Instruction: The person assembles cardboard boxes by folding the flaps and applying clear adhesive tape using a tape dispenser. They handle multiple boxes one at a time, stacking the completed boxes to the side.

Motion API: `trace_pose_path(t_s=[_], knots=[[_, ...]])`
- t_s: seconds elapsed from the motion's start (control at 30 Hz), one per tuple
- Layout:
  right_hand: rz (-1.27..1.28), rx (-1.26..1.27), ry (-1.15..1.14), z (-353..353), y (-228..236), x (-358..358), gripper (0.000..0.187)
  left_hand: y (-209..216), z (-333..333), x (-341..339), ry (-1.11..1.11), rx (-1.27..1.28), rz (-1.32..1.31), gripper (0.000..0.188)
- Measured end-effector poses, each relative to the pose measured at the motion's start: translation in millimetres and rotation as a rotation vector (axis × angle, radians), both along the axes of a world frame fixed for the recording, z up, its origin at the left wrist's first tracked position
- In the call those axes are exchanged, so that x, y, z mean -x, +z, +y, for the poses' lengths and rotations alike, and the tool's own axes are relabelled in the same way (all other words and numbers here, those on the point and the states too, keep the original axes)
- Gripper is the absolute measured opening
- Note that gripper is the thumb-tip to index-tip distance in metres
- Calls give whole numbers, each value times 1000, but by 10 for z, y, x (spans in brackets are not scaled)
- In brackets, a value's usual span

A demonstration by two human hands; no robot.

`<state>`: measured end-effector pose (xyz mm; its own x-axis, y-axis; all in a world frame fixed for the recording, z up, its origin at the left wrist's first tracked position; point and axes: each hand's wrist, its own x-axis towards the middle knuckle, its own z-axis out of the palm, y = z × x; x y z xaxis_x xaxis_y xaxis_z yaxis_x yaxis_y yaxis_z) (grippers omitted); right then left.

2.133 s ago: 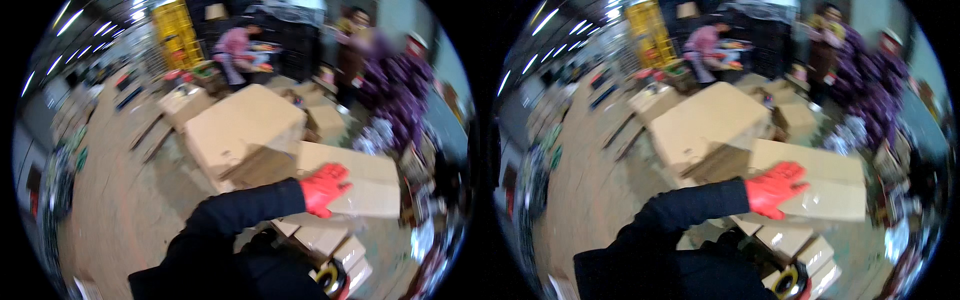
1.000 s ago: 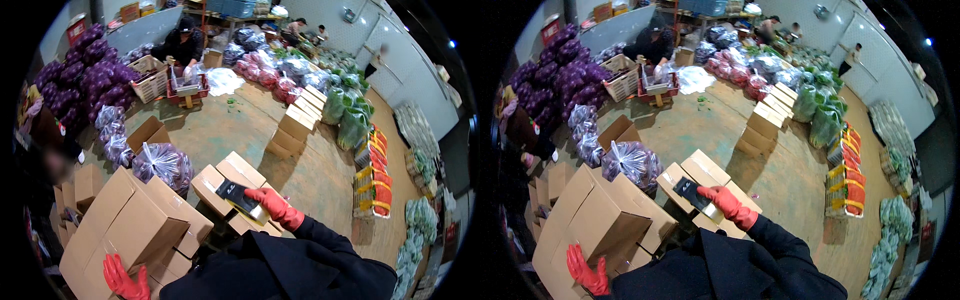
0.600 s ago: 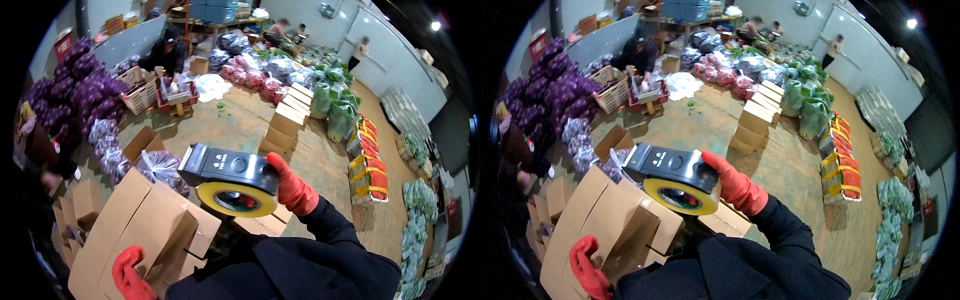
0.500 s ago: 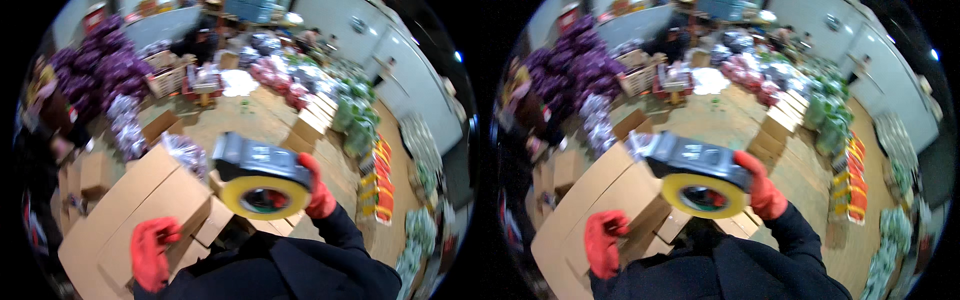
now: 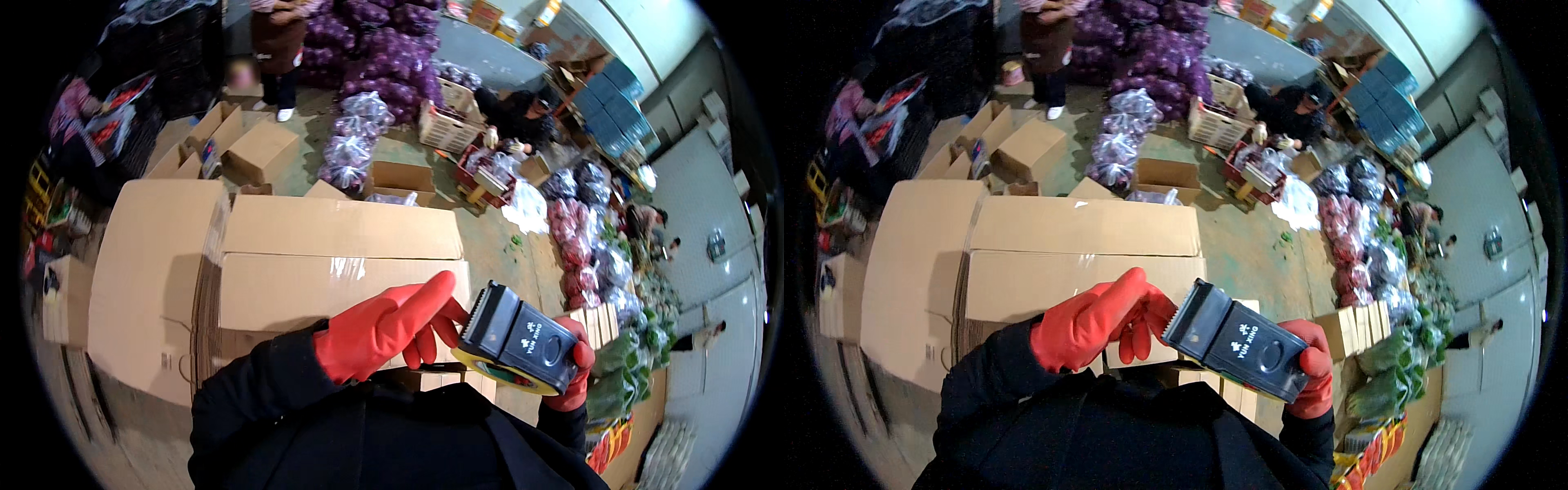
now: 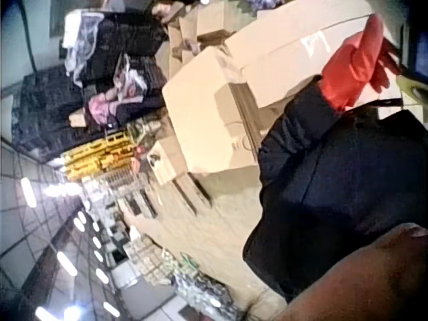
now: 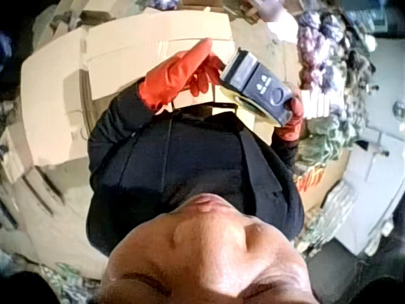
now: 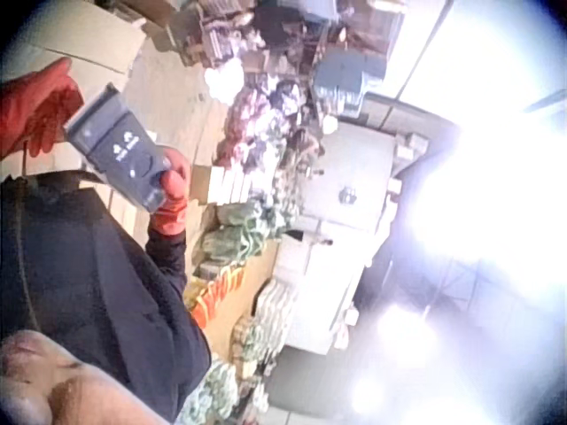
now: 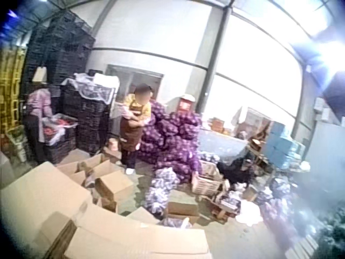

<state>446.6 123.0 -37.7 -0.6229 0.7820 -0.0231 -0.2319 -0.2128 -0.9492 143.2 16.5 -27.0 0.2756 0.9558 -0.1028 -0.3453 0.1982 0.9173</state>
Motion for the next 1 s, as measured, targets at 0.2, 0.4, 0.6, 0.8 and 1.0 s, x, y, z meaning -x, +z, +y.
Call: trace_pose_path(t_s=[0.2,0.4,0.6,0.8,1.0], knots=[[-240,-236,-32,27,389,435,65,150,-77,24,178,83,165,47],[-493,-267,241,253,738,768,91,-301,133,46,594,-172,292,20],[-719,-613,425,670,854,1003,90,-250,-220,821,938,-192,337,16],[-549,-471,113,1127,585,1044,50,-271,-991,1729,1277,253,597,35],[-638,-336,232,997,693,1296,37,-618,-963,1947,1131,452,734,37]])
